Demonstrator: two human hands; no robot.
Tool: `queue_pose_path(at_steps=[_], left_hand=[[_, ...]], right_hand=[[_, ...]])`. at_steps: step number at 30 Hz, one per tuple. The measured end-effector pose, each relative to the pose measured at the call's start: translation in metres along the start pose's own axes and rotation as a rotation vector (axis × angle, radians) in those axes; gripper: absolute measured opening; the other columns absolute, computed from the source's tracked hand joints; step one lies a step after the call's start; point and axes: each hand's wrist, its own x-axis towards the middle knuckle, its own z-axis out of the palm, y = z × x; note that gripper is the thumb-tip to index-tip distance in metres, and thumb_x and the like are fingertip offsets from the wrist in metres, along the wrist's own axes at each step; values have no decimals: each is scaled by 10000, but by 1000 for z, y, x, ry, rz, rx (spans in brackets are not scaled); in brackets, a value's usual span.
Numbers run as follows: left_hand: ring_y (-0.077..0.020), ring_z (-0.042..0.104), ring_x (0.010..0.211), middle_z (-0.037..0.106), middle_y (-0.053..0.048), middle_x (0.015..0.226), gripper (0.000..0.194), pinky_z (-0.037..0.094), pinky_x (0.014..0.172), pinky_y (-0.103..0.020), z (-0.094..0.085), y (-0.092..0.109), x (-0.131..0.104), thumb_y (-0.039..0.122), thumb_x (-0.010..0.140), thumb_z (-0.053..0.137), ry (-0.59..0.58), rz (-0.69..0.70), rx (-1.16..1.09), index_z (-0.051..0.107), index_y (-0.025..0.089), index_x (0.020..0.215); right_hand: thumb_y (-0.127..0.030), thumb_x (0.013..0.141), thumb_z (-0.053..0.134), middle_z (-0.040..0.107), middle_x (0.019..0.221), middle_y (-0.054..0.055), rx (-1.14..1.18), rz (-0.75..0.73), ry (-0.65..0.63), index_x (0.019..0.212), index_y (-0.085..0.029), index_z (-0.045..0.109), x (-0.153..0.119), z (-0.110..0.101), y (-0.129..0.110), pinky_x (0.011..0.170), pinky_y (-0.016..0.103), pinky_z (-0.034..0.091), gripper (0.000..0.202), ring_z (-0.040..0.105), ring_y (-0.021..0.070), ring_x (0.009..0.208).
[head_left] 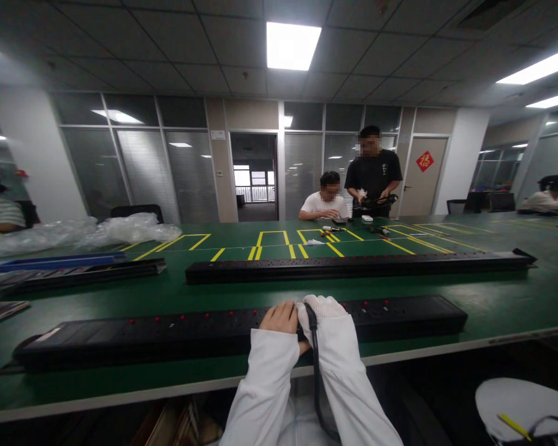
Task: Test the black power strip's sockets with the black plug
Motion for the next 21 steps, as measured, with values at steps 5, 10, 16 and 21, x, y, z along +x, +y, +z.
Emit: queue_pose_path(at_steps=[5,10,16,21], left_hand=[[-278,485,1115,526,-110,1242,665,379,925,-409,-1,0,1,452,591,558,-16,2,-12,516,130,1172],[-278,488,1110,521,-111,1248,670,379,928,-410,-1,0,1,439,583,556,-28,-3,-24,518,116,1170],[-270,488,1116,528,-101,1242,648,383,927,-400,-1,-1,0,399,588,567,-10,0,-19,514,135,1177],[-278,490,1115,535,-101,1233,660,385,928,-393,0,-1,1,390,574,579,-15,4,-1,508,148,1184]], right_hand=[[-392,854,451,545,1061,51,3,5,-11,1074,-169,528,-4,-2,0,789,325,454,323,534,121,898],[-381,854,456,538,1084,54,-2,15,-12,1094,-171,520,-6,-4,-3,800,334,457,325,533,128,919],[-381,854,455,537,1085,53,-7,24,-6,1090,-176,523,-6,-4,-4,800,330,456,320,532,126,919],[-382,855,454,539,1085,54,-8,25,0,1090,-174,524,-7,-4,-4,801,332,456,322,533,126,918]])
